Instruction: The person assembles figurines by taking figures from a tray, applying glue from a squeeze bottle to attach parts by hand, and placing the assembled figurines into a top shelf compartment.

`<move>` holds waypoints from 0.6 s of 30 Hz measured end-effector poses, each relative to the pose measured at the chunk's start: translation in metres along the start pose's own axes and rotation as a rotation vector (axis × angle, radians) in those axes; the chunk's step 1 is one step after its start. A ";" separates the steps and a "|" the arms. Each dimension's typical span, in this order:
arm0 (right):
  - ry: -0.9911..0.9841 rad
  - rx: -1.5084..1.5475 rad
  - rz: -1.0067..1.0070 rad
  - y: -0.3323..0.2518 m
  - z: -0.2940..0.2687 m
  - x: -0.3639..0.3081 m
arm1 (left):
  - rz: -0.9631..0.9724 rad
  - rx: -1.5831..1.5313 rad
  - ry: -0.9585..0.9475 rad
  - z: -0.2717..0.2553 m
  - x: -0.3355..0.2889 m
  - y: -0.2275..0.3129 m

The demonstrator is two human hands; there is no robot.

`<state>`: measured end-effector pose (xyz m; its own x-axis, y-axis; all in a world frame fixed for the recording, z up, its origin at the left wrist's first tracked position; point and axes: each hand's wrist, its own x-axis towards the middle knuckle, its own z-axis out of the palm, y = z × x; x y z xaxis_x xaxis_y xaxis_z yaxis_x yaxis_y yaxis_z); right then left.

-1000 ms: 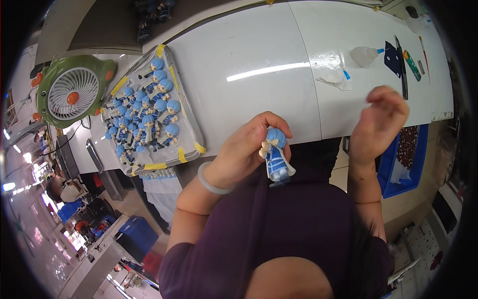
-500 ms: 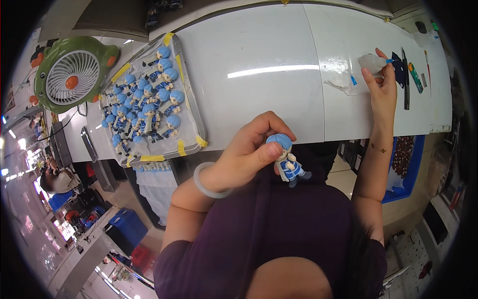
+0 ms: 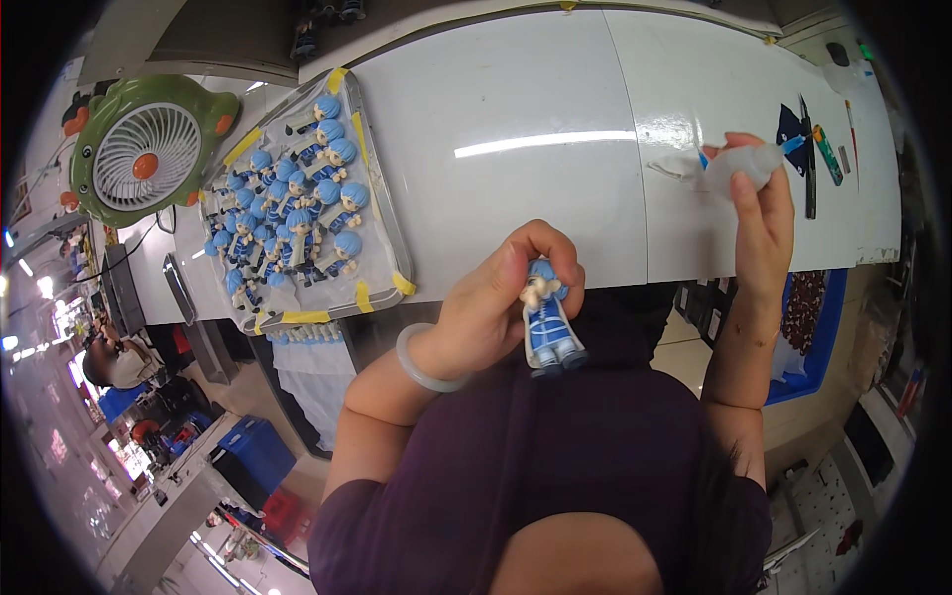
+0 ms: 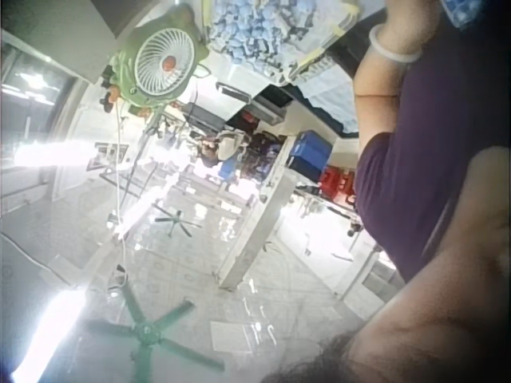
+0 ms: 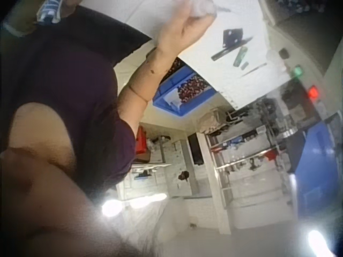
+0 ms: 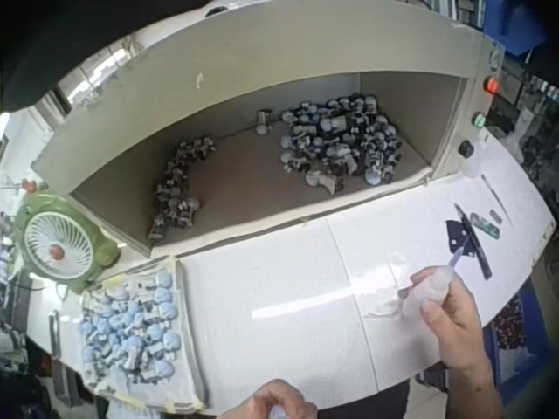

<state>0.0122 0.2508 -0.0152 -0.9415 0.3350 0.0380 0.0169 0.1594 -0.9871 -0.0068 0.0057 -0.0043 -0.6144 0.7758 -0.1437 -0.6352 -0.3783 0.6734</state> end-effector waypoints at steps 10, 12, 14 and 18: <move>-0.435 0.063 0.045 -0.030 0.019 -0.033 | -0.120 -0.218 -0.089 0.006 0.002 0.006; -0.453 0.065 0.045 -0.030 0.021 -0.034 | -0.107 -0.206 -0.082 0.006 0.001 0.006; -0.475 0.006 -0.028 -0.029 0.023 -0.034 | -0.080 -0.198 -0.100 0.007 0.000 0.005; -0.496 -0.026 -0.044 -0.027 0.026 -0.036 | -0.040 -0.182 -0.101 0.008 0.000 0.004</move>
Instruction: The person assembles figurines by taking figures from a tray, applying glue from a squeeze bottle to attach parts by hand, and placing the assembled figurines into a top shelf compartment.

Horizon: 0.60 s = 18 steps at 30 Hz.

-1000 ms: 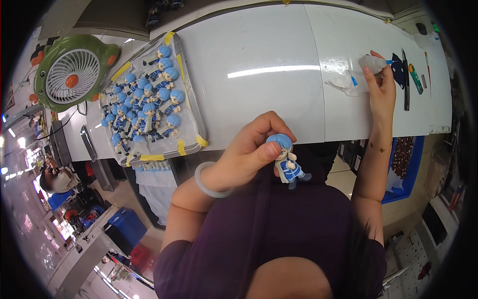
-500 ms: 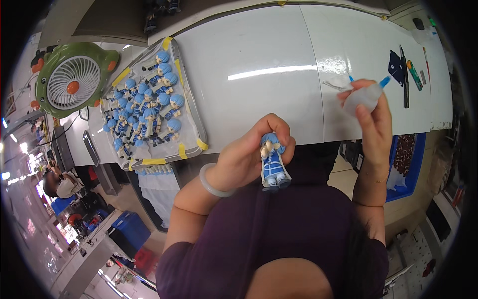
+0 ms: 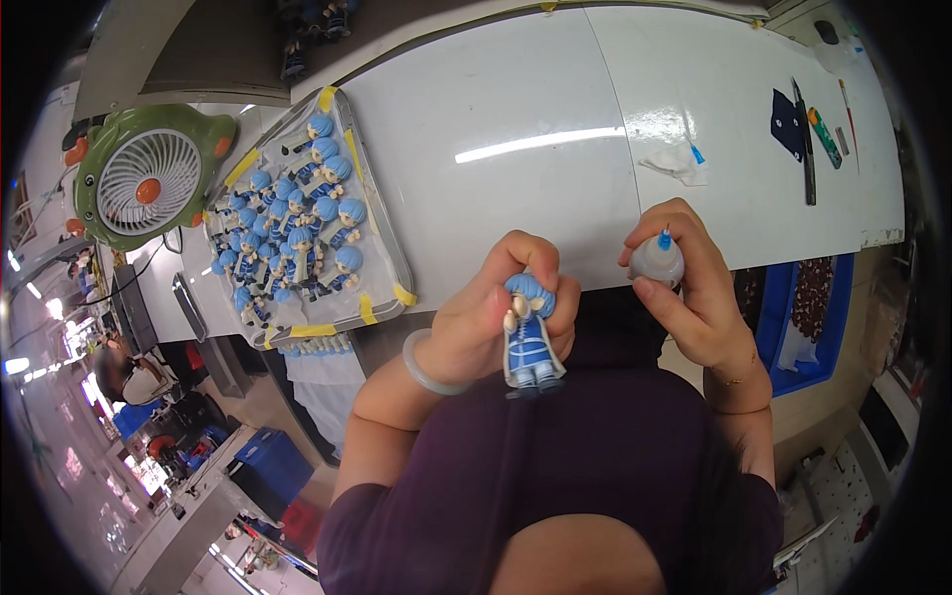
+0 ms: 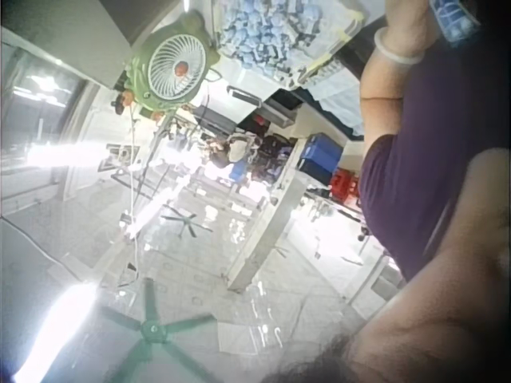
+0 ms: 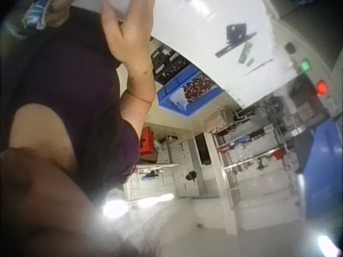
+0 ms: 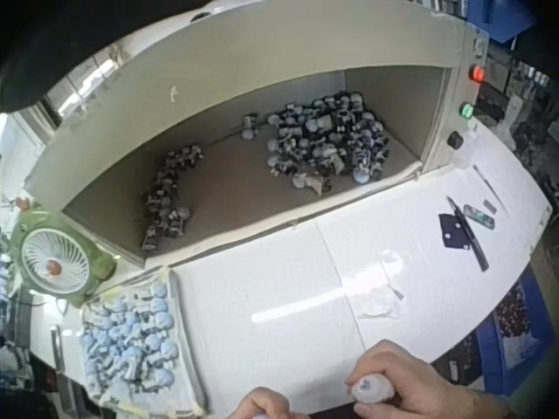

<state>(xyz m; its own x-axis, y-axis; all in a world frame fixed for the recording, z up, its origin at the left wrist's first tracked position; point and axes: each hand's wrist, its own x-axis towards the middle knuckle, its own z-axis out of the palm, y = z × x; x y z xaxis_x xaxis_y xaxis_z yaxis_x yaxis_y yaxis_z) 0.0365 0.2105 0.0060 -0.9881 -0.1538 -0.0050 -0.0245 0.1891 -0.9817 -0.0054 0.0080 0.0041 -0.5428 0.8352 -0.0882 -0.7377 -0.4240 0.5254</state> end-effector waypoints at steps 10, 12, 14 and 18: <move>0.040 -0.161 -0.098 -0.006 0.001 0.003 | 0.159 0.157 -0.048 -0.012 0.002 -0.007; 0.068 -0.208 -0.128 -0.007 -0.001 0.003 | 0.235 0.284 -0.033 -0.011 0.001 -0.008; 0.122 -0.269 -0.158 -0.009 -0.001 0.001 | 0.316 0.377 -0.026 -0.010 -0.001 -0.008; 0.161 -0.313 -0.213 -0.013 -0.002 0.001 | 0.346 0.441 -0.055 -0.012 -0.004 -0.008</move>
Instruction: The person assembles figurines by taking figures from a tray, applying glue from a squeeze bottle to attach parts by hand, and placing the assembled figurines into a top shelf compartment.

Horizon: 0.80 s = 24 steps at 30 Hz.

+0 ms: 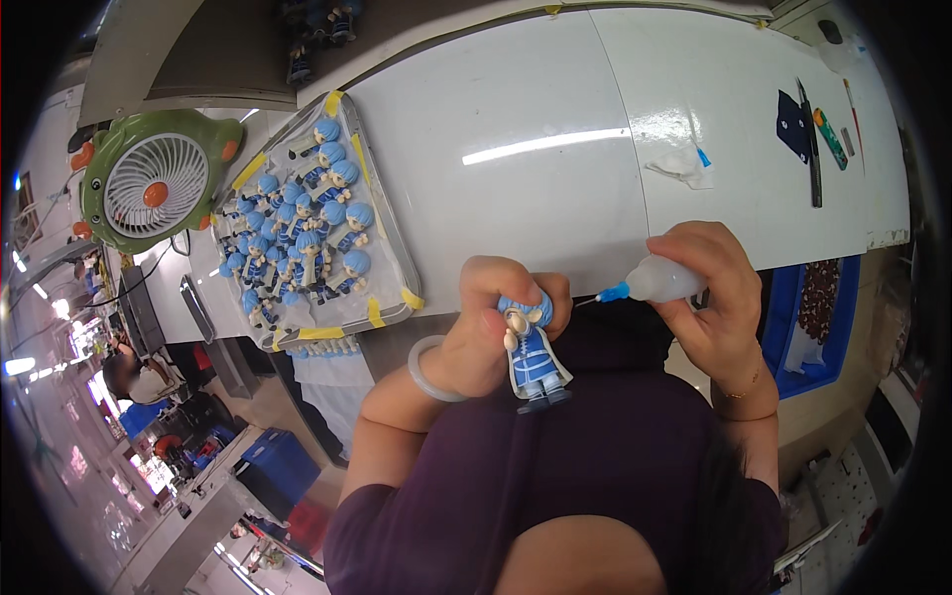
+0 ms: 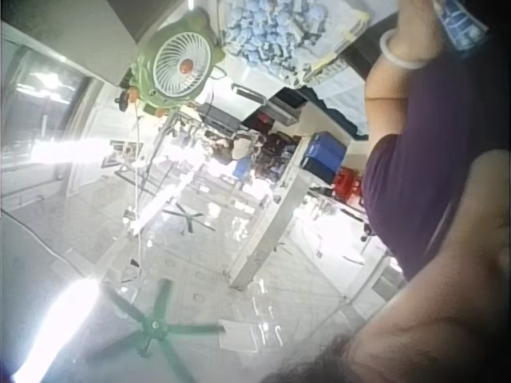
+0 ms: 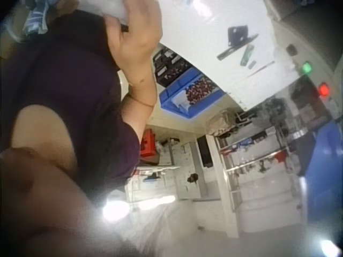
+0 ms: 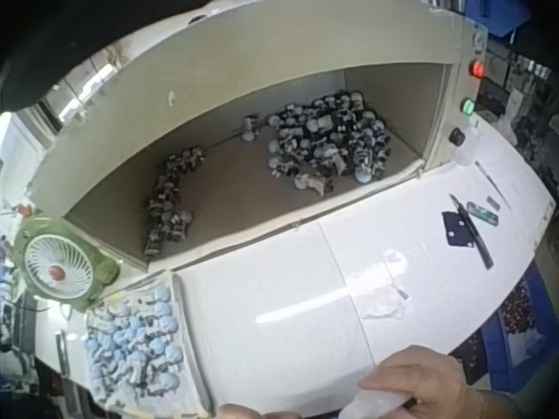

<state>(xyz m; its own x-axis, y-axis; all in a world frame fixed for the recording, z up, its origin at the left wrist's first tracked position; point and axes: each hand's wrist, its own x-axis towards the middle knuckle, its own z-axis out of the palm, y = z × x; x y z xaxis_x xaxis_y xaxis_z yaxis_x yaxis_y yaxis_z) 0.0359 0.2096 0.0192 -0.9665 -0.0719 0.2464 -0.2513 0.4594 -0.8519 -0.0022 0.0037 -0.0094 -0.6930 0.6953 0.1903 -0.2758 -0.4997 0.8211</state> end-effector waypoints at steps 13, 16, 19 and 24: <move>0.178 -0.365 -0.262 -0.007 -0.008 -0.004 | -0.099 0.075 0.114 0.007 -0.001 0.007; 0.191 -0.435 -0.329 -0.010 -0.008 -0.004 | -0.168 0.042 0.134 0.007 -0.003 0.009; 0.228 -0.503 -0.383 -0.014 -0.007 -0.002 | -0.227 -0.012 0.139 0.008 -0.002 0.011; 0.294 -0.550 -0.434 -0.019 -0.005 0.001 | -0.258 -0.031 0.146 0.008 -0.003 0.010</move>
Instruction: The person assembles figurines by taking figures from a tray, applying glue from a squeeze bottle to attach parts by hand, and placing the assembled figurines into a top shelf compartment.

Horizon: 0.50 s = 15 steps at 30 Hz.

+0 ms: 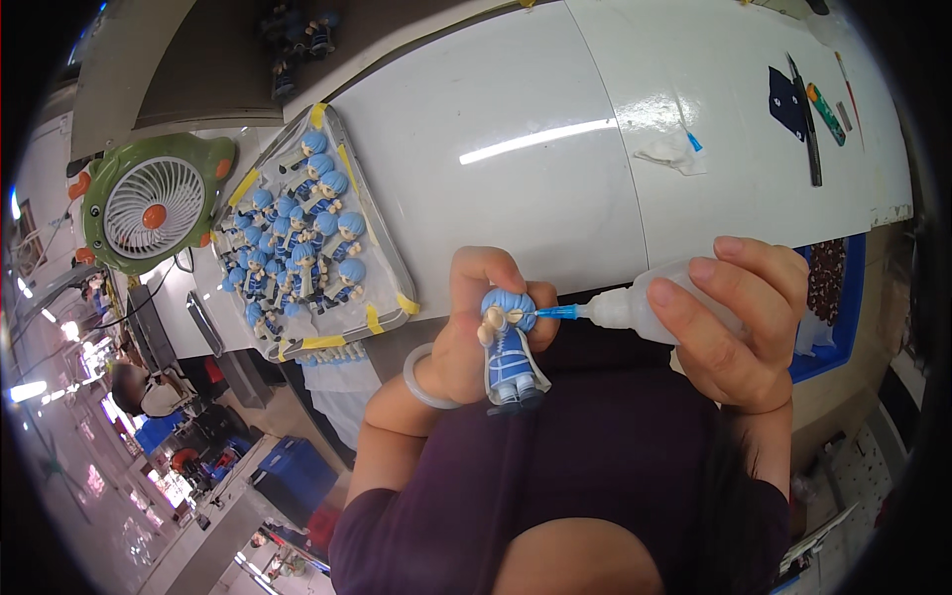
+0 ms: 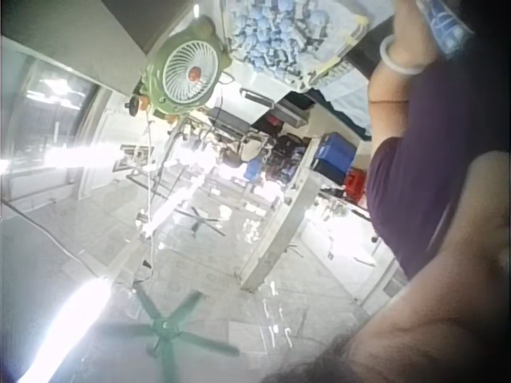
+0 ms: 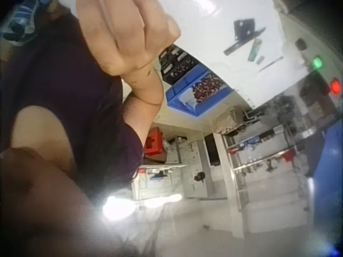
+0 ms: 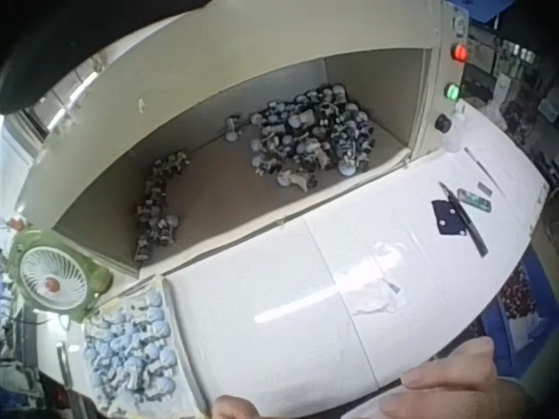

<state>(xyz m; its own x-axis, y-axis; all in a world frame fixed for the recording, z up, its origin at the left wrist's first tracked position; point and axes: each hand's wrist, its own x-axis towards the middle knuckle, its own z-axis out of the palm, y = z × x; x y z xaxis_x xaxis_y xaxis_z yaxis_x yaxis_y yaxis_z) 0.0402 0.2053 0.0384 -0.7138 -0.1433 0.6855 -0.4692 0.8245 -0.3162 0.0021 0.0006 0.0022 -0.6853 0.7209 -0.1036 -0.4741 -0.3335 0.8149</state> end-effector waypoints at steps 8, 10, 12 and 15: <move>-0.186 -0.069 0.001 -0.006 -0.014 -0.003 | -0.009 -0.002 0.010 0.000 0.000 -0.001; -0.206 -0.072 -0.006 -0.007 -0.017 -0.002 | -0.013 -0.001 0.020 0.001 -0.001 0.000; -0.228 -0.084 -0.009 -0.008 -0.021 0.000 | -0.019 -0.005 0.023 0.002 0.000 0.001; -0.238 -0.080 -0.005 -0.009 -0.021 0.000 | -0.044 -0.010 0.026 0.003 0.000 0.002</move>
<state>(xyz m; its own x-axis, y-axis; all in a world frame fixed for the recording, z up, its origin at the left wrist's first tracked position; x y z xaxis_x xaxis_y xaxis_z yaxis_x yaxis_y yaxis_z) 0.0554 0.2094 0.0556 -0.8185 -0.2640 0.5104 -0.4369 0.8628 -0.2543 0.0027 0.0017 0.0053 -0.6779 0.7188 -0.1540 -0.5092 -0.3080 0.8036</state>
